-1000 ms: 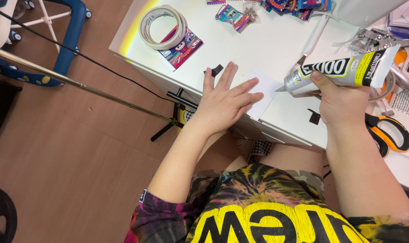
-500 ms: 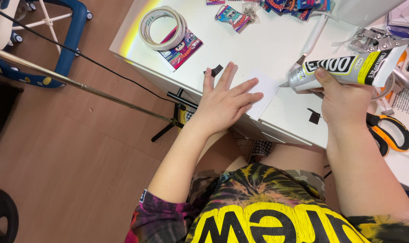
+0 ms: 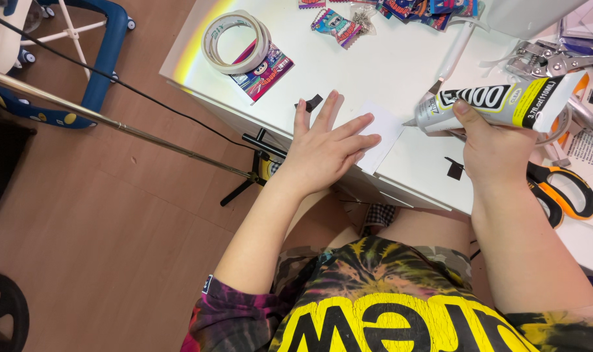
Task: The person cuts a small black piece of material with scissors, applies glue to a white card, and attaches the black piece. They then use clear tape to secure the piece and trim the excess tape. Finally, they fold a small printed packet and seal it with tape.
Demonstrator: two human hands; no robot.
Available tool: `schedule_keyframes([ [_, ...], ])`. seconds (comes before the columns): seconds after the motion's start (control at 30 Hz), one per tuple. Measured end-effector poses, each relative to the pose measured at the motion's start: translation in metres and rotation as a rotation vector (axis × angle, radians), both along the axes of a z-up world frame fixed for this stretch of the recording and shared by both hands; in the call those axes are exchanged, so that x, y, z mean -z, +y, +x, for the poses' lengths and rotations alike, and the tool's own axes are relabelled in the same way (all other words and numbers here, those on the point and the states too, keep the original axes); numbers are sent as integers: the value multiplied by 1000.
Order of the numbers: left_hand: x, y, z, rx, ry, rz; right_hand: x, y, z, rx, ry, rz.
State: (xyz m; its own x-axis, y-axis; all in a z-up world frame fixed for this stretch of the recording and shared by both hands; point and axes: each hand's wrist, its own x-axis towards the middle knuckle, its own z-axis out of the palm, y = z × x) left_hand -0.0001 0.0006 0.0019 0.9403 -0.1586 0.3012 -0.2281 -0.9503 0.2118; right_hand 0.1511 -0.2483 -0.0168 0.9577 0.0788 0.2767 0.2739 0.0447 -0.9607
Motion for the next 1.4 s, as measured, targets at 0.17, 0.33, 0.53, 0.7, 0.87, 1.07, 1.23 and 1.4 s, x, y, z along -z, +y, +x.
schedule_keyframes([
  [0.17, -1, -1, -1, -5, -20, 0, -2, 3, -2, 2, 65, 71],
  [0.33, 0, -1, -1, -6, -31, -1, -5, 3, -1, 62, 93, 96],
  [0.53, -1, -1, -1, -2, -18, -6, -5, 0, -1, 116, 72, 52],
  [0.7, -3, -1, -1, -1, 21, -14, 3, -5, -2, -30, -92, -89],
  [0.87, -2, -2, -1, -10, 10, -2, 2, -4, -11, -5, -23, -130],
  [1.07, -1, -2, -1, -12, 11, -2, 12, -7, -20, -66, -36, -157],
  [1.23, 2, -1, 0, -15, -2, 19, 10, -3, -31, -245, -41, -212],
  [1.4, 1, -2, 0, -17, 13, -6, 7, 1, -27, -11, 13, -185],
])
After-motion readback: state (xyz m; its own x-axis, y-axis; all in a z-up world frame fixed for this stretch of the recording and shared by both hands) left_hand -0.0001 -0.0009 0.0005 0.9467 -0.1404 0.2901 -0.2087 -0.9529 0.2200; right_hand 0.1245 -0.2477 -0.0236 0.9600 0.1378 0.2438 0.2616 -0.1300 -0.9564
